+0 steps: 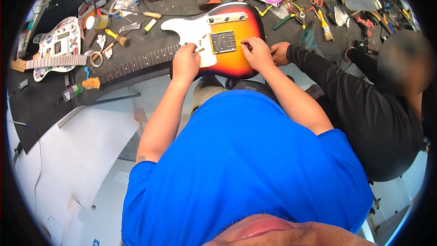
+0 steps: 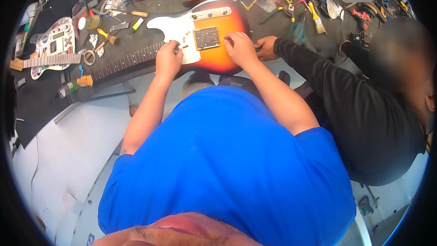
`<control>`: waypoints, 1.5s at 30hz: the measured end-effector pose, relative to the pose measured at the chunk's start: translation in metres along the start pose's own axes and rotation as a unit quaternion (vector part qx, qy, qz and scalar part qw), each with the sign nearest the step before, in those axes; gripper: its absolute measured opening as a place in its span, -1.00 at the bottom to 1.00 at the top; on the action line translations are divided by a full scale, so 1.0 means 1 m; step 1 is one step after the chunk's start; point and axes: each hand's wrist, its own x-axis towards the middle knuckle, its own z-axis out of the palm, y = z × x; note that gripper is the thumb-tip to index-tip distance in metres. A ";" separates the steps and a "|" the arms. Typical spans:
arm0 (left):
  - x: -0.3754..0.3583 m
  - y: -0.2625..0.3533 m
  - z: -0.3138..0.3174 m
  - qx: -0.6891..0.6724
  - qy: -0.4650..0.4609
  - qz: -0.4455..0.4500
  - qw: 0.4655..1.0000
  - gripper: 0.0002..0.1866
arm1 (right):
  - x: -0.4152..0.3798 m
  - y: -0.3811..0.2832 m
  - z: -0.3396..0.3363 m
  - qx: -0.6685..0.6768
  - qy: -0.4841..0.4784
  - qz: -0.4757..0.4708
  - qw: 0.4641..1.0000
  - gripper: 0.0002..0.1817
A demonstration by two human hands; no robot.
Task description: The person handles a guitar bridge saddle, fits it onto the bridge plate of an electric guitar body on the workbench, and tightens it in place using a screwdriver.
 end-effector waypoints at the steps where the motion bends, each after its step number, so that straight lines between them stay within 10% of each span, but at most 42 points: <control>1: -0.007 0.005 0.005 0.015 0.008 0.004 1.000 -0.77 | -0.003 0.002 0.001 0.009 -0.011 0.011 1.000 -0.84; 24: -0.012 0.002 0.046 0.094 0.092 0.054 0.990 -0.83 | 0.012 0.013 -0.020 0.054 0.035 0.076 0.995 -0.81; 31: -0.009 0.010 0.027 0.086 -0.027 0.031 0.995 -0.84 | 0.007 0.027 -0.015 0.046 0.052 0.048 0.996 -0.80; 45: 0.000 -0.007 0.003 -0.238 -0.038 -0.022 0.970 -0.77 | 0.067 0.014 -0.029 0.064 0.126 0.084 0.986 -0.74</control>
